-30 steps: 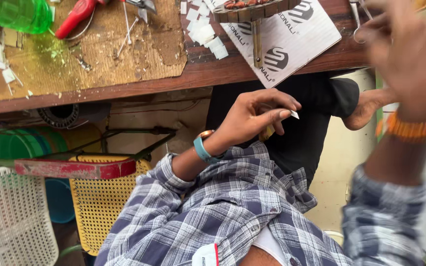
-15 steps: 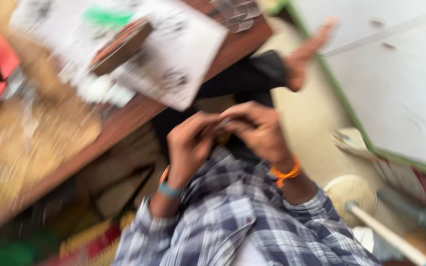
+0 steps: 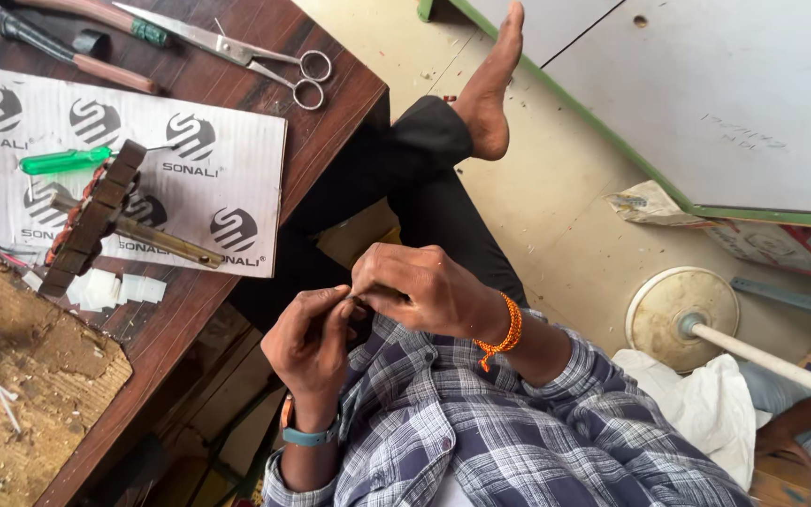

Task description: The person works on a circular electrical component, likely a motor stator, at a cluttered workbench. They use scissors to cut small white insulating pieces and a green screwdriver to adjust the copper windings within the component's slots.

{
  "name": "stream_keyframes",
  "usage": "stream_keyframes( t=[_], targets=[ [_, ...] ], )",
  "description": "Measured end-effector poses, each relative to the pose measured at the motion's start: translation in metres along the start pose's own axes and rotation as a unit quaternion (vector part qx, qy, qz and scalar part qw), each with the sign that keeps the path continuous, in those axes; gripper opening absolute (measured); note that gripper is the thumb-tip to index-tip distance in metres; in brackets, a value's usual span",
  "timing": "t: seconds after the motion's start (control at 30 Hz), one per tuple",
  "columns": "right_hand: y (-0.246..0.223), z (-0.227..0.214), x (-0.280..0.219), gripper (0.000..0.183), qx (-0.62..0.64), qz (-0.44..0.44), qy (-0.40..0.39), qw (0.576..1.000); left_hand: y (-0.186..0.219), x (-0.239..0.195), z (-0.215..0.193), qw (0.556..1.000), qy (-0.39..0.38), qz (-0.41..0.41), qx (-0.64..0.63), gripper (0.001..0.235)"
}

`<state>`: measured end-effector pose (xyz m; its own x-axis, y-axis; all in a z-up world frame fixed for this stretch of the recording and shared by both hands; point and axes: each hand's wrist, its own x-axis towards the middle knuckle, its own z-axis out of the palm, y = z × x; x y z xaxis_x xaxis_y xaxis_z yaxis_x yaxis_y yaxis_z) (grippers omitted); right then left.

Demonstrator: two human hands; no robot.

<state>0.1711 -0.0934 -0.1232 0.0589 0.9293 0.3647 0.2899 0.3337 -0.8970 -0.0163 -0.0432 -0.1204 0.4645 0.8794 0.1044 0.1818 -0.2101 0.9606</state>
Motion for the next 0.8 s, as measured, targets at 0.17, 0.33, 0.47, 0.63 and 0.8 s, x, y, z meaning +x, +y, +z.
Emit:
stream_keyframes(
  t=[0.17, 0.33, 0.47, 0.63, 0.8],
  targets=[
    [0.001, -0.008, -0.004, 0.021, -0.053, -0.060, -0.020, 0.997, -0.011, -0.010, -0.005, 0.992, -0.002, -0.073, -0.104, 0.014],
    [-0.004, -0.014, 0.006, 0.015, -0.116, -0.148, 0.005, 0.982, -0.026, -0.011, -0.004, 0.913, -0.014, -0.190, -0.361, 0.024],
    [-0.006, -0.011, 0.011, 0.012, -0.123, -0.135, 0.006, 0.983, -0.028, -0.018, -0.001, 0.882, 0.011, -0.211, -0.422, 0.026],
    [-0.004, -0.041, 0.022, 0.012, -0.154, -0.097, 0.054, 0.982, -0.020, -0.021, -0.003, 0.888, 0.010, -0.277, -0.366, 0.035],
    [0.019, -0.074, 0.075, 0.008, -0.156, -0.022, 0.085, 0.984, -0.019, -0.023, -0.004, 0.912, -0.110, -0.186, -0.348, 0.015]
  ],
)
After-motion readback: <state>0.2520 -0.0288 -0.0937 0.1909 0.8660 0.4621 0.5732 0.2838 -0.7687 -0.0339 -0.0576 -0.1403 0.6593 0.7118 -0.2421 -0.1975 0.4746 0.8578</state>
